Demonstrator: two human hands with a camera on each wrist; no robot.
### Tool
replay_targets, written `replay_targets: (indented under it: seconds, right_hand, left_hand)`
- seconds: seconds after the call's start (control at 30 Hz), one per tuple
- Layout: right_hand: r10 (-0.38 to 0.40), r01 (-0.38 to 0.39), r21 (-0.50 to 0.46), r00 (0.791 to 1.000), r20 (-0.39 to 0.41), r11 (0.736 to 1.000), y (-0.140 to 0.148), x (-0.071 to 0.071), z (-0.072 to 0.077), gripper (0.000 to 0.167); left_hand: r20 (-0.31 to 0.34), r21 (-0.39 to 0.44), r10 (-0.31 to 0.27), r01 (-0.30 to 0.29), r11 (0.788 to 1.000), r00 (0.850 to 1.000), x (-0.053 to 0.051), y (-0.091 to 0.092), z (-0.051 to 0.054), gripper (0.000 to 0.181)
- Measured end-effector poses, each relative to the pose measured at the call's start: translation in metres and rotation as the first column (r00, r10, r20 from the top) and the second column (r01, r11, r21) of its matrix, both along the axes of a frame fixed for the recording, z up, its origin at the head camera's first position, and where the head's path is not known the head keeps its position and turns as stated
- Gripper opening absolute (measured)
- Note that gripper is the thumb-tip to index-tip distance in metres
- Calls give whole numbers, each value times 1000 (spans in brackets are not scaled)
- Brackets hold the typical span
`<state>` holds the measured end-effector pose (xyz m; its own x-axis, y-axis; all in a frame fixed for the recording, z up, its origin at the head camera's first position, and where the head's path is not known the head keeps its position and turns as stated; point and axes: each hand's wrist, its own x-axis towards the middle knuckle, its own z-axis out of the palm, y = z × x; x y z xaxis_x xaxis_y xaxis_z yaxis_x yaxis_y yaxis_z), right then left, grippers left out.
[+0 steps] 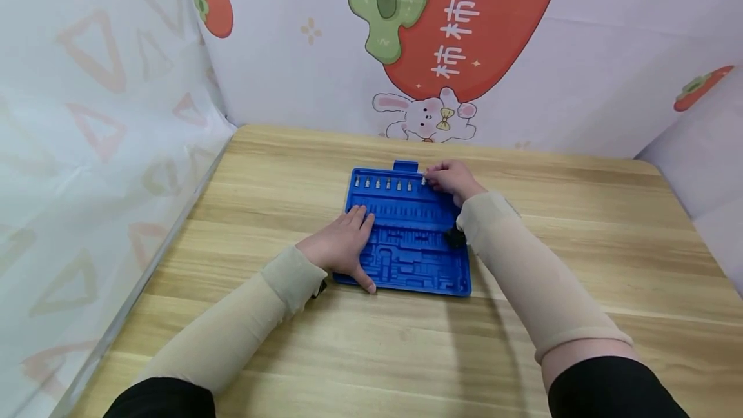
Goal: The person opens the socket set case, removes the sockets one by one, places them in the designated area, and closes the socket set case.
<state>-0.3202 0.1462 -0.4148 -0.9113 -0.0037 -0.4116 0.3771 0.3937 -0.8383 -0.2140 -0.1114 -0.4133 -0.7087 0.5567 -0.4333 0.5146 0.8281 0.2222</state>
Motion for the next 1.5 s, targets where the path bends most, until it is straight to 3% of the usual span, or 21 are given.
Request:
replay_targets:
  seconds: [0.1,0.4,0.67,0.83,1.03,1.5]
  right_hand:
    - [18,-18,-17,1000,2,1000,3,1,1,21]
    - [62,-54,-202,998,31,978,33,6,4,27]
    - [93,-85,-265,996,18,960,53,11,11,19]
    - [105,-96,-255,994,19,962,64,13,13,16]
    - [106,-100,-215,994,18,971,85,15,11,26]
    - [75,-66,-148,996,56,987,123,20,0,19]
  left_hand:
    - [2,-1,10,-10,1000,1000,2,-1,-2,142]
    - [0,6,12,-12,1000,1000,4,-1,-2,142]
    - [1,12,16,-16,1000,1000,1,-1,-2,142]
    - [-2,14,4,-4,1000,1000,1,-1,-2,142]
    - [4,20,1,-1,1000,1000,0,-1,-2,142]
    - [1,23,-2,2,1000,1000,0,-2,-2,142]
